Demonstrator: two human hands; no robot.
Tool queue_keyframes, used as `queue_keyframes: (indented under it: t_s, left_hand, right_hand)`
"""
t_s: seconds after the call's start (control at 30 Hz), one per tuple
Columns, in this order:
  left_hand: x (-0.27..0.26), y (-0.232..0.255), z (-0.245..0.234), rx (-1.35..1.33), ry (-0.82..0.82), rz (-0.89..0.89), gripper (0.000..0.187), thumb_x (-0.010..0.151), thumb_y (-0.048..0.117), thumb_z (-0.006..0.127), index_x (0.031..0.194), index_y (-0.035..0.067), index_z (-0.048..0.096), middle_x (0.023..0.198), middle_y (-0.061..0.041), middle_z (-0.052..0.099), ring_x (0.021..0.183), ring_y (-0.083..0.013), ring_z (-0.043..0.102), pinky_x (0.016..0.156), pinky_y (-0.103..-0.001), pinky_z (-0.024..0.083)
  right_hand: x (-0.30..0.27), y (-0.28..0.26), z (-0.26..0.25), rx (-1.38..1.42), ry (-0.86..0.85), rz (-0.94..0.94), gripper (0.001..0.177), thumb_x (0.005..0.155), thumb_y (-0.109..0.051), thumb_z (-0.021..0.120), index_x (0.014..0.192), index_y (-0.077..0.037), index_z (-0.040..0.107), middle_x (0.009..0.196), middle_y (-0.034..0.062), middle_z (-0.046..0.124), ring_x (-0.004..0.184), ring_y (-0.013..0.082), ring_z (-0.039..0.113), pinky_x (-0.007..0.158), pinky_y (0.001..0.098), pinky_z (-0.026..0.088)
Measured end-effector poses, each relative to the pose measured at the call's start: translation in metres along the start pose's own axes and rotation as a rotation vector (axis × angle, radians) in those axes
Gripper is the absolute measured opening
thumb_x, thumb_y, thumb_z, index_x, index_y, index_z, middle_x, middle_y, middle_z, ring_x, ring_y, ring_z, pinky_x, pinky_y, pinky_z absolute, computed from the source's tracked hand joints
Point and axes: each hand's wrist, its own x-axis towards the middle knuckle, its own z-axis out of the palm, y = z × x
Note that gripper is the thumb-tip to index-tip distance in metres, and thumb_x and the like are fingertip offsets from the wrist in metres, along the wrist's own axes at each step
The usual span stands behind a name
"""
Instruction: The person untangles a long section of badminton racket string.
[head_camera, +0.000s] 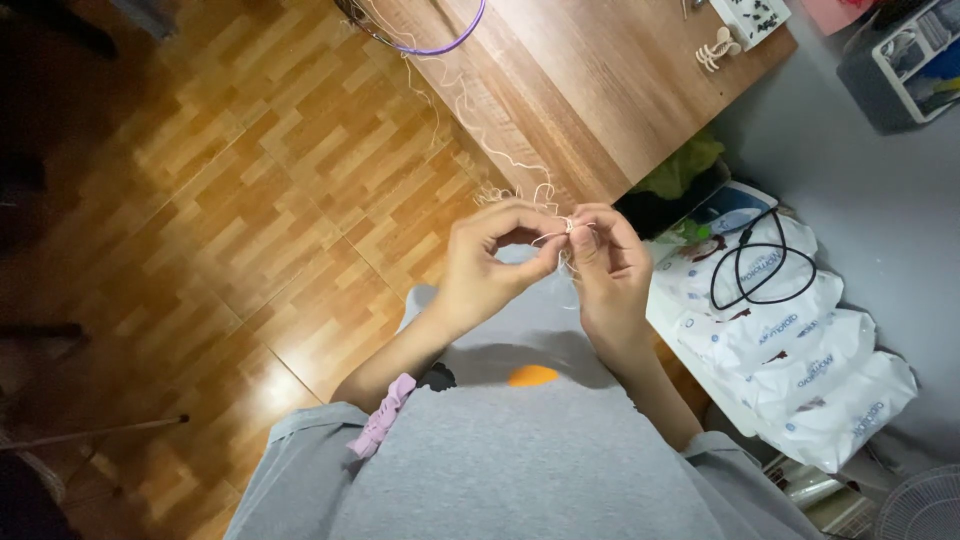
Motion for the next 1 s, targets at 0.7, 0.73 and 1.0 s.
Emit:
queue_keyframes:
  t_s: [0.7, 0.73, 1.0]
  left_hand:
    - [0.031, -0.036, -0.038, -0.695, -0.026, -0.186, 0.002, 0.109, 0.003, 0.053, 0.108, 0.003, 0.052, 0.084, -0.004, 0.058, 0.081, -0.0132, 0.059, 0.075, -0.027, 0.052]
    - [0.031, -0.036, -0.037, -0.733, 0.007, -0.298, 0.005, 0.108, 0.009, 0.051, 0.106, 0.004, 0.053, 0.084, -0.003, 0.058, 0.078, -0.0111, 0.057, 0.070, -0.025, 0.049]
    - [0.038, -0.062, -0.052, -0.803, -0.154, -0.510, 0.030, 0.114, 0.023, 0.049, 0.088, 0.009, 0.055, 0.070, 0.007, 0.041, 0.058, -0.0035, 0.037, 0.050, -0.020, 0.032]
  right_hand:
    - [0.026, 0.012, -0.002, 0.047, -0.261, 0.076, 0.005, 0.098, 0.000, 0.061, 0.104, 0.000, 0.061, 0.122, 0.0090, 0.058, 0.113, 0.0137, 0.056, 0.103, 0.0306, 0.046]
    - [0.027, 0.011, 0.002, 0.234, -0.224, 0.125, 0.005, 0.100, -0.002, 0.060, 0.105, -0.002, 0.060, 0.120, 0.0104, 0.059, 0.112, 0.0170, 0.057, 0.102, 0.0348, 0.046]
    - [0.042, 0.030, 0.015, 0.956, -0.100, 0.216, 0.013, 0.113, -0.018, 0.054, 0.109, -0.005, 0.055, 0.106, 0.0052, 0.058, 0.109, 0.0220, 0.056, 0.103, 0.0404, 0.047]
